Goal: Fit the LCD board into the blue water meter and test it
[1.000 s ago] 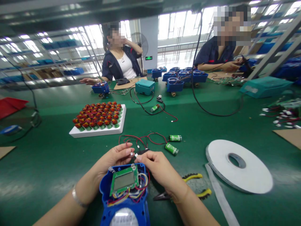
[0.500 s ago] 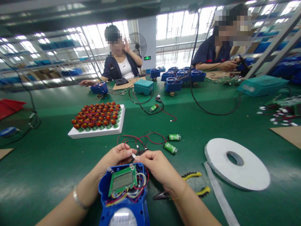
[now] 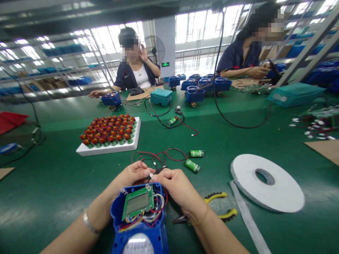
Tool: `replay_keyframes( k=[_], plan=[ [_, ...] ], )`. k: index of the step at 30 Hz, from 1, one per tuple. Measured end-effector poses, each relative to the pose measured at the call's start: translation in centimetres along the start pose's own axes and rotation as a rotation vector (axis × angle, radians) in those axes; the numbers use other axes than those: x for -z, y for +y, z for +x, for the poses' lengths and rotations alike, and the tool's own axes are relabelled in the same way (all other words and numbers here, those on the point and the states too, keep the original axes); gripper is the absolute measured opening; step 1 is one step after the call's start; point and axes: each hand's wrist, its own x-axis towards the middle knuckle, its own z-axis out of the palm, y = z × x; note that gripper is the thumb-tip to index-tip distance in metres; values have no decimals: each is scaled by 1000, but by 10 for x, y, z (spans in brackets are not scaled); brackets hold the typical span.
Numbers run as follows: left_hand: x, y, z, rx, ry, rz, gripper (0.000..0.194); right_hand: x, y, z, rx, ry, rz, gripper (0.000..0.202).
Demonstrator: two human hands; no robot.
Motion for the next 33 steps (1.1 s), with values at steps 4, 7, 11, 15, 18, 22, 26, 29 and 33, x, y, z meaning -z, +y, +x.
replay_keyframes(
  k=[4,7,11,15,18,22,26,29,33],
  plan=[
    [1,-2,4,18,-20,20,43,0,2,-1,-3,7,14,47],
    [2,-2,4,38,-32,26,43,0,3,-2,0,6,23,47],
    [4,-1,4,68,-45,23,42,2,4,-3,-25,-16,36,49],
    [3,1,2,72,-47,4,39,3,1,-5,-90,-65,47,54],
    [2,3,-1,63,-54,5,38,6,-6,-9,-70,-85,-18,56],
    [4,13,-17,10,-90,180,38,14,-17,-18,-25,-158,-175,56],
    [10,28,-45,-18,-105,530,53,21,-23,-26,-36,-198,-267,57],
    [17,35,-63,-48,-87,822,63,24,-22,-30,-78,-182,-300,59],
    [23,33,-71,2,-97,894,68,26,-18,-32,-130,-141,-371,54]
  ],
)
